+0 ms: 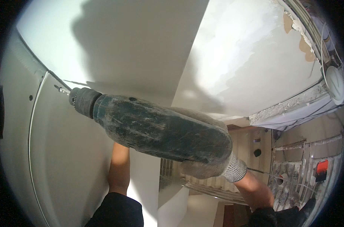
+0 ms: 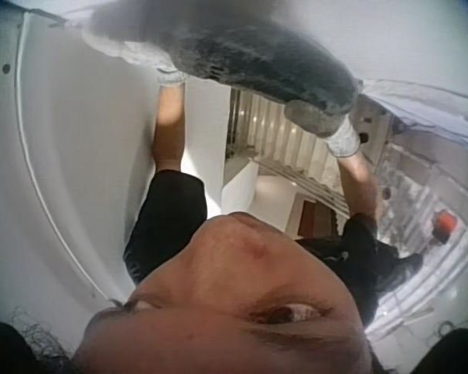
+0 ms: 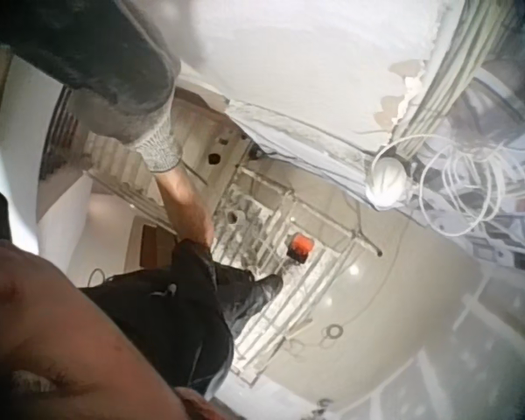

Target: The person uses a drill to make holes along a line on a white wall and a ceiling while standing on scaffolding.

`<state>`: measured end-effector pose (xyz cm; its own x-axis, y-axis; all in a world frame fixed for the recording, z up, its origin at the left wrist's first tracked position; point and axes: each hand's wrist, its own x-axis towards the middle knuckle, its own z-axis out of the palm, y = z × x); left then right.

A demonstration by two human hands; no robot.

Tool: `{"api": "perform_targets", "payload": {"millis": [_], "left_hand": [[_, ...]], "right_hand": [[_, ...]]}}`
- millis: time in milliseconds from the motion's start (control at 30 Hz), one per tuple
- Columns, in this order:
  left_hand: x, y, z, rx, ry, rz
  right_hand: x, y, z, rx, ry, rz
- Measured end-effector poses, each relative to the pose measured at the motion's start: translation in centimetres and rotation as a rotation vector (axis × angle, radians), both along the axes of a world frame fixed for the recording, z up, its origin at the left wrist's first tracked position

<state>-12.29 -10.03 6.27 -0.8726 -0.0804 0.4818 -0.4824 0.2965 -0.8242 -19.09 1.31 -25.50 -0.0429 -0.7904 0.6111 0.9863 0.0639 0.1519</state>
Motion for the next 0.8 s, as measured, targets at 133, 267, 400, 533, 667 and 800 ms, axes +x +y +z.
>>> {"api": "perform_targets", "payload": {"millis": [133, 267, 400, 533, 667, 800], "left_hand": [[0.2, -0.3, 0.1, -0.011, 0.020, -0.011], [0.5, -0.4, 0.1, -0.021, 0.029, -0.016], [0.7, -0.6, 0.0, -0.021, 0.039, -0.021], [0.7, -0.7, 0.3, -0.021, 0.045, -0.033], [1.0, -0.5, 0.5, -0.024, 0.044, -0.028], [1.2, -0.4, 0.7, -0.025, 0.048, -0.028]], "right_hand": [[0.8, -0.7, 0.7, -0.062, -0.134, -0.201], [0.1, -1.2, 1.0, -0.118, -0.218, -0.155], [0.8, -0.6, 0.9, -0.051, -0.203, -0.141], [1.8, -0.8, -0.3, -0.049, -0.214, -0.139], [0.6, -0.9, 1.3, -0.080, -0.293, -0.060], [0.0, -1.1, 1.9, -0.094, -0.245, -0.164]]}}
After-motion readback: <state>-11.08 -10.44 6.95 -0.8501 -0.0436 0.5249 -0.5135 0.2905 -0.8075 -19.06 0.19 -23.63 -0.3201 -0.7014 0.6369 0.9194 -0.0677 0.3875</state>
